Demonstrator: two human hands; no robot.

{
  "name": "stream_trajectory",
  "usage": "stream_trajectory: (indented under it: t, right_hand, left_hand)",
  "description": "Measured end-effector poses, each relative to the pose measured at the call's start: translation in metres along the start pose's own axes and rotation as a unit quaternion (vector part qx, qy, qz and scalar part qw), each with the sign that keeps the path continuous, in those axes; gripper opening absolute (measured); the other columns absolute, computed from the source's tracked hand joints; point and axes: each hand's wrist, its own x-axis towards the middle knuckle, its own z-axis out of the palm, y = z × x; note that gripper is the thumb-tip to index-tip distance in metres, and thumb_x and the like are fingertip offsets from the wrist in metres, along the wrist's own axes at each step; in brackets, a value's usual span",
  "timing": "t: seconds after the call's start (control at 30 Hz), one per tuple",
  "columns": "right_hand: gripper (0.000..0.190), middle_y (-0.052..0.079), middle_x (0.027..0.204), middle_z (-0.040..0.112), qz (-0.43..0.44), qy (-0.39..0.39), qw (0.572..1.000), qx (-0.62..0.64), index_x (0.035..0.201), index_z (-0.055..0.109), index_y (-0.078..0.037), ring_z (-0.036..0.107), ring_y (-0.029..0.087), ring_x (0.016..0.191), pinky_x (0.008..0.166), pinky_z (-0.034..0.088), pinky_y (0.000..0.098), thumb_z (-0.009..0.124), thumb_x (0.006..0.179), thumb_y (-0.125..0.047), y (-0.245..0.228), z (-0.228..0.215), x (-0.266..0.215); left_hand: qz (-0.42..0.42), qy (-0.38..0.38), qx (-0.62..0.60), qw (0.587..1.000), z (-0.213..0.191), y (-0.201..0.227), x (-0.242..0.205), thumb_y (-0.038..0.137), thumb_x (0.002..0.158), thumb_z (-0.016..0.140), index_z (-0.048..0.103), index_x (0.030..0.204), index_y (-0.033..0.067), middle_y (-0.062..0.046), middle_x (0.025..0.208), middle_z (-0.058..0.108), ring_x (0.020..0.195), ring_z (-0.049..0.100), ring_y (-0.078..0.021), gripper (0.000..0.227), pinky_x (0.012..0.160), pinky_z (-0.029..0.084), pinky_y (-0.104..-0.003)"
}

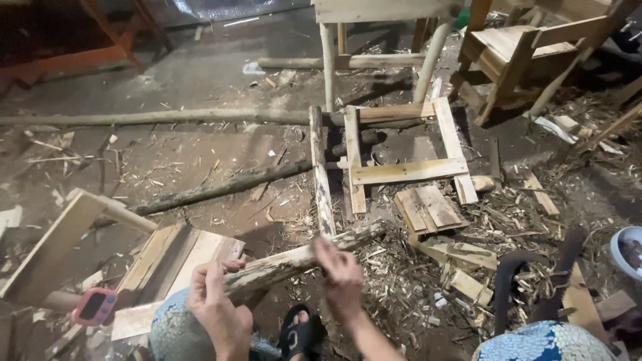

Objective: Peeling bark from a wooden branch using a drawknife in a workshop environment.

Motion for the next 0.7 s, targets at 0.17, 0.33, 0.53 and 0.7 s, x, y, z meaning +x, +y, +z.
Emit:
stream_trajectory:
  t: [0.17, 0.33, 0.53, 0.7]
  right_hand:
    - [0.055, -0.007, 0.136, 0.052, 0.245, -0.154, 0.948, 0.135, 0.125, 0.053, -0.026, 0.055, 0.009, 0.084, 0.058, 0.042, 0.0119, 0.037, 0.081, 0.002, 0.001, -0.017, 0.021]
    - [0.081, 0.001, 0.130, 0.059, 0.034, -0.047, 0.996, 0.064, 0.128, 0.052, -0.024, 0.060, 0.019, 0.086, 0.067, 0.057, 0.0225, 0.045, 0.063, 0.024, 0.003, 0.000, -0.004]
    - [0.053, 0.013, 0.144, 0.036, 0.253, -0.171, 0.927, 0.218, 0.138, 0.036, -0.021, 0.073, 0.019, 0.086, 0.042, 0.056, 0.0155, 0.036, 0.089, -0.001, 0.010, -0.012, -0.004]
    - [0.093, 0.004, 0.151, 0.026, 0.209, -0.244, 0.889, 0.325, 0.141, 0.029, -0.028, 0.047, 0.029, 0.126, 0.079, 0.062, 0.0145, 0.032, 0.063, 0.023, 0.006, -0.015, -0.003]
  left_hand:
    - [0.024, -0.020, 0.008, 0.999, -0.004, -0.001, 0.001, 0.004, 0.087, 0.053, 0.055, 0.075, 0.0074, -0.009, 0.076, 0.063, 0.076, 0.063, -0.0185, 0.013, 0.081, 0.055, -0.037]
    - [0.086, -0.027, 0.069, 0.993, -0.004, -0.003, -0.007, 0.003, 0.090, 0.048, 0.053, 0.080, 0.0064, -0.011, 0.079, 0.063, 0.076, 0.061, -0.0181, 0.012, 0.082, 0.054, -0.033]
    - [0.310, -0.045, 0.439, 0.842, -0.022, -0.003, 0.000, 0.003, 0.092, 0.052, 0.061, 0.084, 0.0056, -0.004, 0.066, 0.063, 0.039, 0.040, -0.0085, 0.012, 0.032, 0.031, -0.022]
    - [0.320, -0.120, 0.601, 0.722, -0.025, 0.010, 0.004, 0.011, 0.084, 0.063, 0.063, 0.088, 0.0036, -0.007, 0.081, 0.060, 0.064, 0.054, -0.0156, 0.009, 0.054, 0.051, -0.026]
